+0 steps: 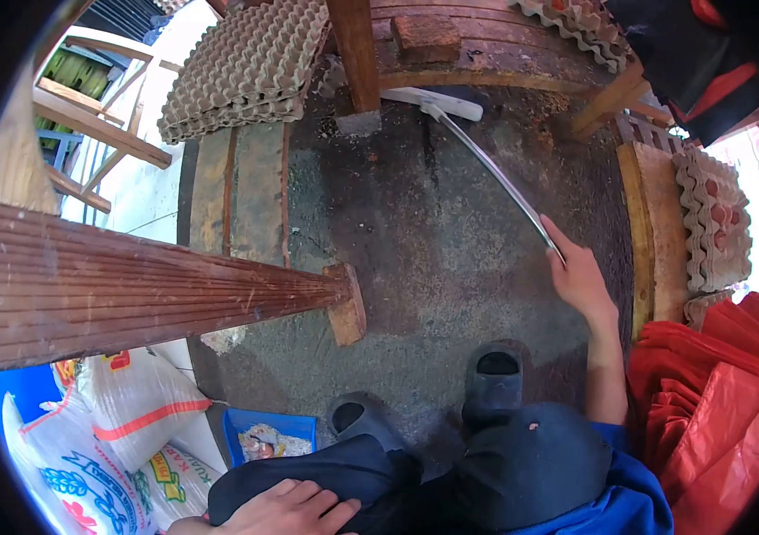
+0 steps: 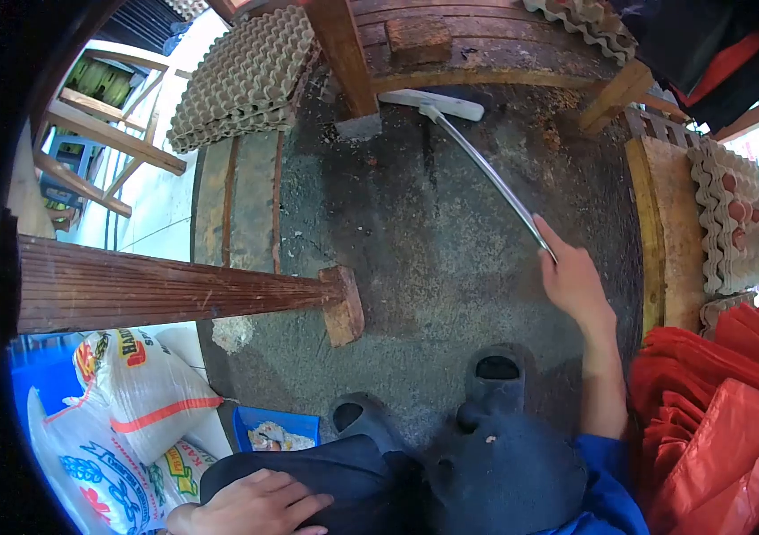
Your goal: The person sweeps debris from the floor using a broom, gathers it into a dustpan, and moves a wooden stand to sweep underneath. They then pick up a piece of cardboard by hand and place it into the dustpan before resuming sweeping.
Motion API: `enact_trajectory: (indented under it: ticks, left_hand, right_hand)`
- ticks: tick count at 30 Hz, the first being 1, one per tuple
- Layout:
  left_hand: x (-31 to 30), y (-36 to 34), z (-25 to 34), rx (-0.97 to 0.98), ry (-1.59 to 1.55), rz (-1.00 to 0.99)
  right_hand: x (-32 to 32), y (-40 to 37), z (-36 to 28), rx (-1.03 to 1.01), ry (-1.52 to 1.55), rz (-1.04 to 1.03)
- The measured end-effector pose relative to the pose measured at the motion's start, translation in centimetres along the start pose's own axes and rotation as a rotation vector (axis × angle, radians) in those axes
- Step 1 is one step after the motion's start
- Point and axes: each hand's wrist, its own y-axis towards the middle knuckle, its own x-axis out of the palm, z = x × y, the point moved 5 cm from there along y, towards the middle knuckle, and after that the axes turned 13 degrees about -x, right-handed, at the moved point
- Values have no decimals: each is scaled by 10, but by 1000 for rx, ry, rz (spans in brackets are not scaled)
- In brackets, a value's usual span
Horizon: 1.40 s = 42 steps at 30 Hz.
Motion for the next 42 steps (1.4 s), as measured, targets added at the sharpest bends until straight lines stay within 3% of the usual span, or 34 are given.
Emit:
enact_trajectory:
  ticks: [3,9,13,20,25,29,36,42]
  left_hand:
    - [2,-1,0,13,7,12]
    - [2,-1,2,28,49,16]
    - [2,-2,3,34,59,-8]
    - [3,0,0,13,49,-6]
    - [6,2,3,25,75,-13]
    - [9,1,6,22,97,-31]
    - [19,-9,12,38,138,66]
    - [26,-18,16,51,155,113]
  right_hand:
    - [-1,-10,1,118,96,20]
    - [29,-16,3,23,89,215]
    - [41,-24,-1,58,46,234]
    - [43,-95,-19,136,98,159]
    - [57,-161,-28,192,402,129]
    - [53,-191,-37,229,440,28]
    - [57,-182,-45,84,355,-94]
    - [94,-132,-51,-269,210,-38]
